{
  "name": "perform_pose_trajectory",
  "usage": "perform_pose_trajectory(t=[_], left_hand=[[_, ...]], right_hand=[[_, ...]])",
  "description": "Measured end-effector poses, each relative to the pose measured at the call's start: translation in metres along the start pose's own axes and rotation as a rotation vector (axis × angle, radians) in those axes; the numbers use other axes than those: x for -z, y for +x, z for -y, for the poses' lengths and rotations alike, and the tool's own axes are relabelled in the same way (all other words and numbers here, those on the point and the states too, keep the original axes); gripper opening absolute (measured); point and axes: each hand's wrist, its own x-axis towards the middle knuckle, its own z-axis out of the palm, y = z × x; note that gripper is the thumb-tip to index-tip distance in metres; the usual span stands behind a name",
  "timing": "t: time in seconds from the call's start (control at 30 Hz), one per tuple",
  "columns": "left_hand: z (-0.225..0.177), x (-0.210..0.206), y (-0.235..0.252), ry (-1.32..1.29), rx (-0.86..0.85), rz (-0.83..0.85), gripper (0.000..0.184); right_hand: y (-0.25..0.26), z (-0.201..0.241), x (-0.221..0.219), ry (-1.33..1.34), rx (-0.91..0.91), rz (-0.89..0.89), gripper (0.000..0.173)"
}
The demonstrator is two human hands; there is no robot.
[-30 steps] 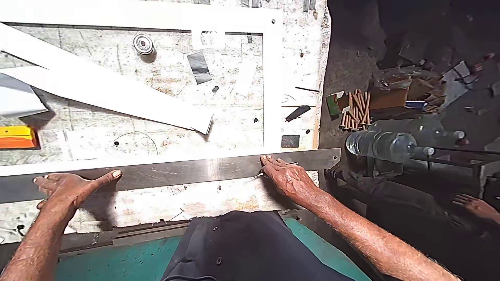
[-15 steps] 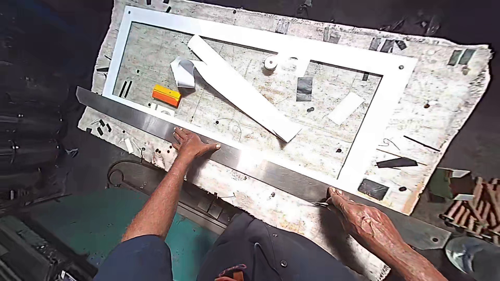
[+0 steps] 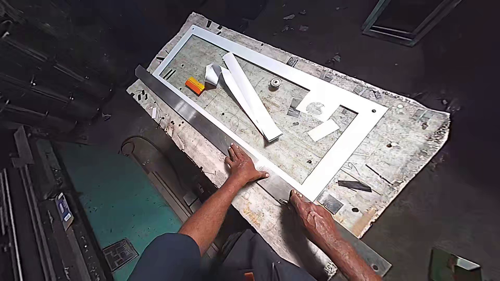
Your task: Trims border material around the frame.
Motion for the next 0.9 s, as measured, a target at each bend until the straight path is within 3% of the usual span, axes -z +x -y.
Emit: perform_pose_trajectory(t=[0.13, 0.23, 0.33, 0.47, 0.6, 0.77, 0.9], left_hand=[[-0.008, 0.007, 0.001, 0.006, 0.046, 0.045, 0.166], [-0.01, 0.01, 0.002, -0.005, 0.079, 0.075, 0.169], [-0.01, 0.011, 0.003, -0.038, 0.078, 0.08, 0.169], [-0.01, 0.01, 0.004, -0.092, 0.071, 0.075, 0.156], [-0.008, 0.008, 0.005, -0.072, 0.046, 0.106, 0.139], [-0.006, 0.005, 0.007, -0.035, 0.035, 0.117, 0.154], [-0.004, 0.006, 0.004, -0.054, 0.027, 0.127, 0.153]], right_hand=[[0.006, -0.008, 0.013, -0.01, 0.027, 0.057, 0.025], [0.03, -0.023, 0.022, 0.116, 0.139, -0.183, 0.023], [0.086, -0.02, 0.037, 0.197, 0.335, -0.365, 0.03], [0.168, 0.027, 0.071, 0.126, 0.525, -0.271, 0.043], [0.226, 0.093, 0.095, 0.004, 0.561, -0.128, 0.043], [0.271, 0.143, 0.101, -0.022, 0.626, -0.144, 0.033], [0.283, 0.167, 0.106, -0.046, 0.605, -0.128, 0.026]])
